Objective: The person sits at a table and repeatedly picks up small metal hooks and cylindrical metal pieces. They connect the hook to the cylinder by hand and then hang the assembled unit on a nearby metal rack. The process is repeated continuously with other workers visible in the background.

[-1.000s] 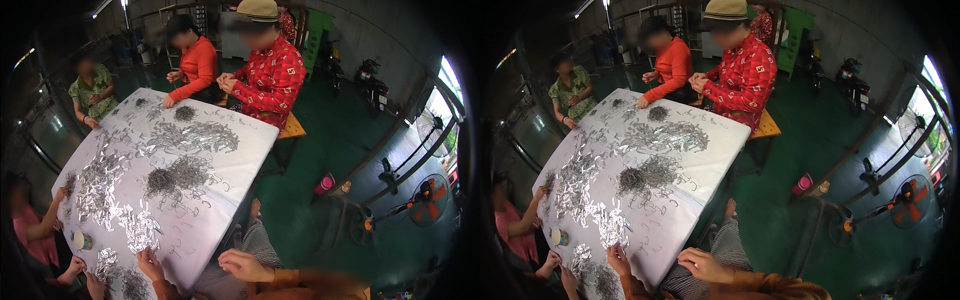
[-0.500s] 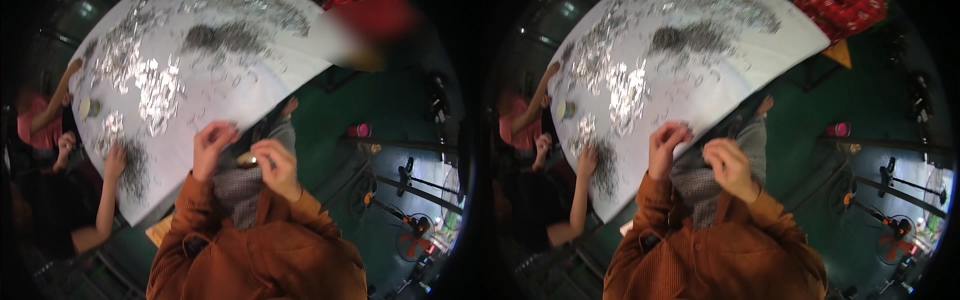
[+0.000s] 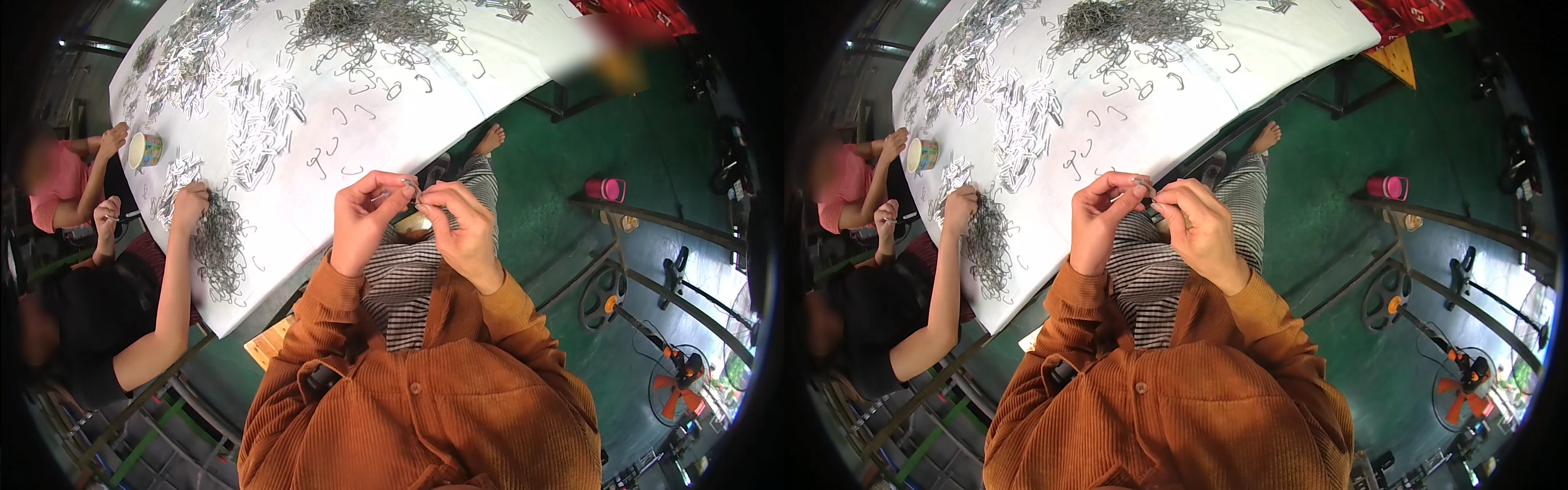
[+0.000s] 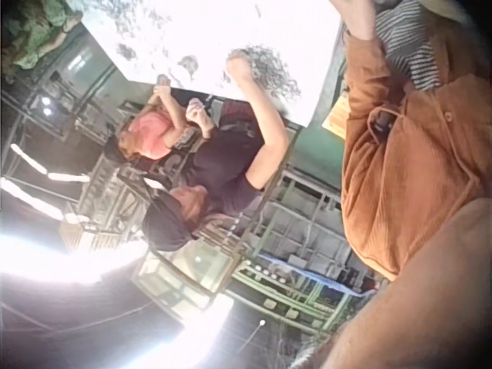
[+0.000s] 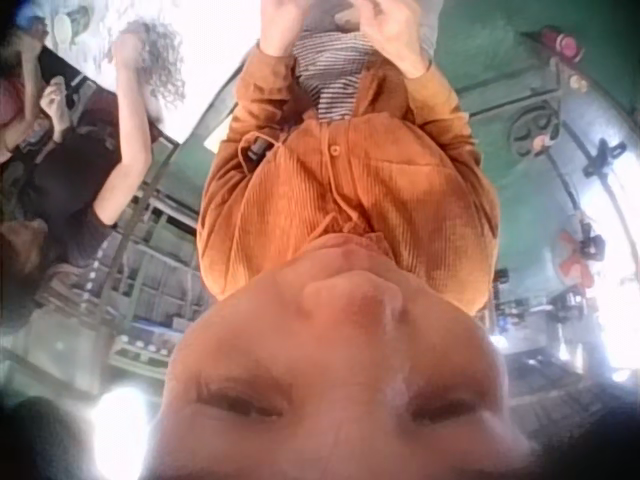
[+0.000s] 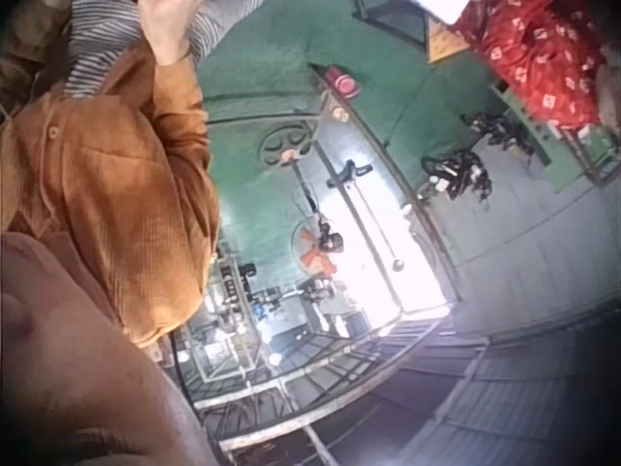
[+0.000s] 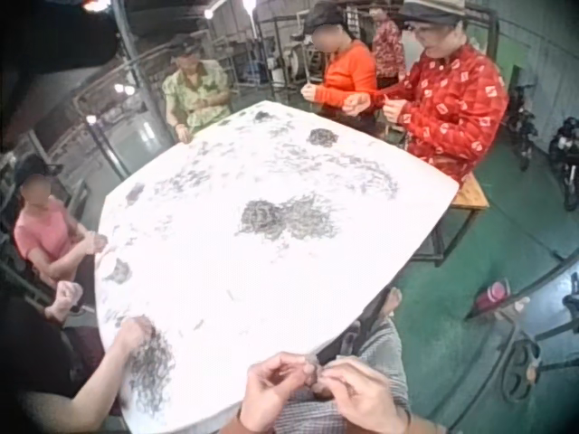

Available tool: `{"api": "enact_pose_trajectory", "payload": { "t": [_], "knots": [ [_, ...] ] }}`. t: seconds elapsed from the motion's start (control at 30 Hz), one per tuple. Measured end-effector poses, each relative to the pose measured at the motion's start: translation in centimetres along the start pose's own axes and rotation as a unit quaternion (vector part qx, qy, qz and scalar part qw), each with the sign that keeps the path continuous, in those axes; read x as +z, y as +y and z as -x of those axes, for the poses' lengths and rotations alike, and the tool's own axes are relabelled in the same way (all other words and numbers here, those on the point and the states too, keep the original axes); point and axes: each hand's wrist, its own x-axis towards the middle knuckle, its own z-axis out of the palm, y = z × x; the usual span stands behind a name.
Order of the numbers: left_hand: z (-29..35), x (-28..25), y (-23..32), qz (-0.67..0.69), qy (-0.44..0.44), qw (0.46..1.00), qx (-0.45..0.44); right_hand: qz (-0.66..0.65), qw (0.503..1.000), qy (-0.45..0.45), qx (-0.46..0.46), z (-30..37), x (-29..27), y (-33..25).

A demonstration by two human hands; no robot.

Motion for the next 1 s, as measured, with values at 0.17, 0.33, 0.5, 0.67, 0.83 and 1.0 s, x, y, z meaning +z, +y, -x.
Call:
{"api": "enact_pose_trajectory", "payload": {
  "t": [0.17, 0.33, 0.5, 0.67, 0.83, 1.0],
  "knots": [
    [0.8, 0.8, 0.3, -0.035, 0.005, 0.999, 0.016, 0.007, 1.000, -0.013, 0.009, 0.5, -0.4, 0.5],
    [2.2, 1.3, 0.7, -0.126, -0.015, 0.991, 0.047, -0.057, 0.996, -0.051, 0.034, -0.1, -2.4, 0.7],
    [3.0, 1.4, 0.2, -0.153, -0.022, 0.985, 0.079, 0.022, 0.997, 0.042, 0.066, -5.7, -2.8, 6.2],
    [3.1, 1.3, 0.1, -0.171, -0.034, 0.980, 0.092, 0.220, 0.975, 0.003, 0.019, -11.3, 0.9, 12.5],
    [3.6, 1.2, 0.3, -0.162, -0.027, 0.983, 0.086, 0.137, 0.984, -0.052, 0.103, -12.2, 1.3, 15.8],
    [3.8, 0.9, 0.3, -0.167, -0.027, 0.982, 0.081, 0.257, 0.950, -0.030, 0.174, -14.4, 1.6, 13.8]
  ]
}}
